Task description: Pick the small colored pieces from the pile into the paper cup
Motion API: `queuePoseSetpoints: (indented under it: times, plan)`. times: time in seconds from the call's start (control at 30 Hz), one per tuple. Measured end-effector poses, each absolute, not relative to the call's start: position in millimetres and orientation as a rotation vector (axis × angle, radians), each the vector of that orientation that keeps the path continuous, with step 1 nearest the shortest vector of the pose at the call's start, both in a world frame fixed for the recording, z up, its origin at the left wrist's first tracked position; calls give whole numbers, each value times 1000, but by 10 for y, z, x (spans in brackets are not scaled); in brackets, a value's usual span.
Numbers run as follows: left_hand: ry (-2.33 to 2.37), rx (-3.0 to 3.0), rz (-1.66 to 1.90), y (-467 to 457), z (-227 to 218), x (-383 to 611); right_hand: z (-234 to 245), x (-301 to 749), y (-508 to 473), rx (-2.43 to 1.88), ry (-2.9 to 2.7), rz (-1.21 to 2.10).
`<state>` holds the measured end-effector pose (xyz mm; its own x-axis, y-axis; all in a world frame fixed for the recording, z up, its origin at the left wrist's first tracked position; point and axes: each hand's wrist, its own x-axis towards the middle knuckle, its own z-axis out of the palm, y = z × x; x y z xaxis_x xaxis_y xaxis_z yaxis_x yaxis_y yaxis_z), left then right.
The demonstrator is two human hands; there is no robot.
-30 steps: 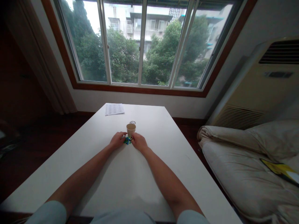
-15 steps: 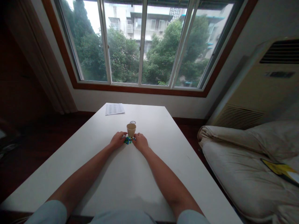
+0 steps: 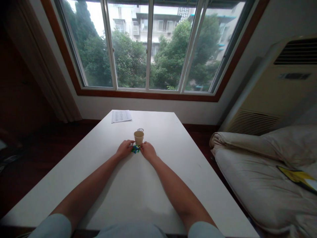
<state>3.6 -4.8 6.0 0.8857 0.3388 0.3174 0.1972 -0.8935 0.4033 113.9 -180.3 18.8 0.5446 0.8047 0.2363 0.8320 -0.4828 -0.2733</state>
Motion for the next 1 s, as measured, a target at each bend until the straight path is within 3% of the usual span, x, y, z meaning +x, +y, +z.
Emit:
queuePoseSetpoints:
  times: [1.0]
  plan:
    - [398, 2695, 550, -40, 30, 55, 236, 1151, -1866, -2362, -1549, -149]
